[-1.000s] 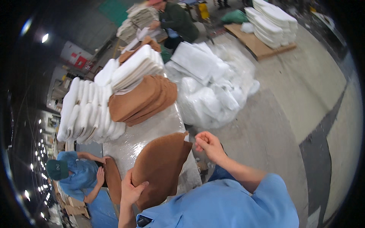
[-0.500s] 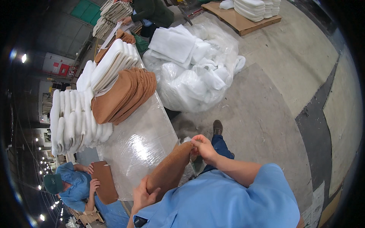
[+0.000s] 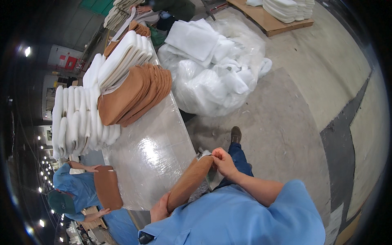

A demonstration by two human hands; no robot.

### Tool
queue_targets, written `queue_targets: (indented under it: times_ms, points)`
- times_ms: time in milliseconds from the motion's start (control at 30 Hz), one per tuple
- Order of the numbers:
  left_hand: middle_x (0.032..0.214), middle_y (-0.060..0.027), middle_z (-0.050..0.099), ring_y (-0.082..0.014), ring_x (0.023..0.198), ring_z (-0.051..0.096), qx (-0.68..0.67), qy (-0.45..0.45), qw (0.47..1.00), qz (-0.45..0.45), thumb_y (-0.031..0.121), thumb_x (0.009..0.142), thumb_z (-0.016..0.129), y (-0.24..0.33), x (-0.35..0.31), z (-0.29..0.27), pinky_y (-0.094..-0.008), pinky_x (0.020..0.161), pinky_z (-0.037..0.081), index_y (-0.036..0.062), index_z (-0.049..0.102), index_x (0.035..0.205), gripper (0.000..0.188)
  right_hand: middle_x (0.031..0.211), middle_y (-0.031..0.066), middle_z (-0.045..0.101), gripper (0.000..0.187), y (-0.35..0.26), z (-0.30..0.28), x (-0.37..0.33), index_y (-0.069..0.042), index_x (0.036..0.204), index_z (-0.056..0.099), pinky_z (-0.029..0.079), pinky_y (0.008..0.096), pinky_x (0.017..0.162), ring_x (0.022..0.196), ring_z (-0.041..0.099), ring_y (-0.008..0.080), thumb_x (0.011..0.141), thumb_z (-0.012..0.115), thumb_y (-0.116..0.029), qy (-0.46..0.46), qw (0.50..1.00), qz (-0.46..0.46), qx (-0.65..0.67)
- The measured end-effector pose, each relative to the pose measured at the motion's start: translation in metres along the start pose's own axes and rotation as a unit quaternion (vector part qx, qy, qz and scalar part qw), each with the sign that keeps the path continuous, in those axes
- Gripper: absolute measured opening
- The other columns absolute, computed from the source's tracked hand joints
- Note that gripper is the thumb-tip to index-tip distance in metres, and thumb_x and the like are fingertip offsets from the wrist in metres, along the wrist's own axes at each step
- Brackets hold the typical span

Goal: The person folds brown and white cushion covers by hand, aligning edges and stacking them on a plastic-wrapped table. The person also stacks folded brown cushions on a nearby pile.

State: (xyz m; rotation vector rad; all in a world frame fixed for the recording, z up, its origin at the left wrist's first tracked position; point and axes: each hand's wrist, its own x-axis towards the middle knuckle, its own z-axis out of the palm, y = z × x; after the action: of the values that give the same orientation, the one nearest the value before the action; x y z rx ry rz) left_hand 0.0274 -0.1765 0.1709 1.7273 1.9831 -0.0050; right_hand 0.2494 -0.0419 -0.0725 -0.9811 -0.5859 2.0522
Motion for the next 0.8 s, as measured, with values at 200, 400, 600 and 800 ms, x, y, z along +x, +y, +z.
queue_targets:
  times_ms: [200,400,600,800]
  points:
    - [0.133,-0.0181,0.061,-0.0395,0.119,0.061,-0.011,-0.068,0.998,0.014,0.022,0.081,0.078,-0.005,0.014,0.002,-0.0455,0.097,0.052,0.0136,0.048,0.145,0.072,0.111,-0.0018,0.066,0.023,0.0,-0.036,0.017,-0.02,0.119,0.061,0.054,0.0425,0.088,0.098,0.064,0.0183,0.102,0.065,-0.034,-0.09,0.952,0.246,0.16]
    - [0.145,-0.016,0.054,-0.0336,0.13,0.055,-0.197,-0.227,0.947,0.111,0.025,0.084,0.079,-0.035,0.05,-0.003,-0.0413,0.107,0.045,0.0106,0.047,0.149,0.074,0.103,-0.003,0.065,0.018,0.029,-0.065,0.027,-0.02,0.108,0.059,0.054,0.041,0.085,0.096,0.065,0.0169,0.101,0.066,-0.035,-0.139,0.946,0.22,0.193]
    - [0.145,-0.0118,0.055,-0.0209,0.131,0.054,-0.295,-0.274,0.915,-0.035,0.015,0.094,0.071,-0.047,0.143,0.032,-0.0382,0.104,0.048,0.0063,0.046,0.152,0.064,0.103,-0.0024,0.066,0.02,0.038,-0.064,0.025,-0.018,0.108,0.059,0.053,0.0395,0.087,0.099,0.066,0.0155,0.1,0.068,-0.034,-0.093,0.955,0.206,0.194]
    - [0.126,-0.021,0.066,-0.0332,0.111,0.066,-0.191,-0.214,0.956,0.056,0.033,0.089,0.076,-0.018,0.214,0.104,-0.0411,0.09,0.053,0.0051,0.053,0.144,0.066,0.111,0.002,0.069,0.023,0.03,-0.059,0.022,-0.013,0.114,0.062,0.054,0.0385,0.092,0.103,0.068,0.0178,0.101,0.066,-0.031,-0.143,0.919,0.248,0.272]
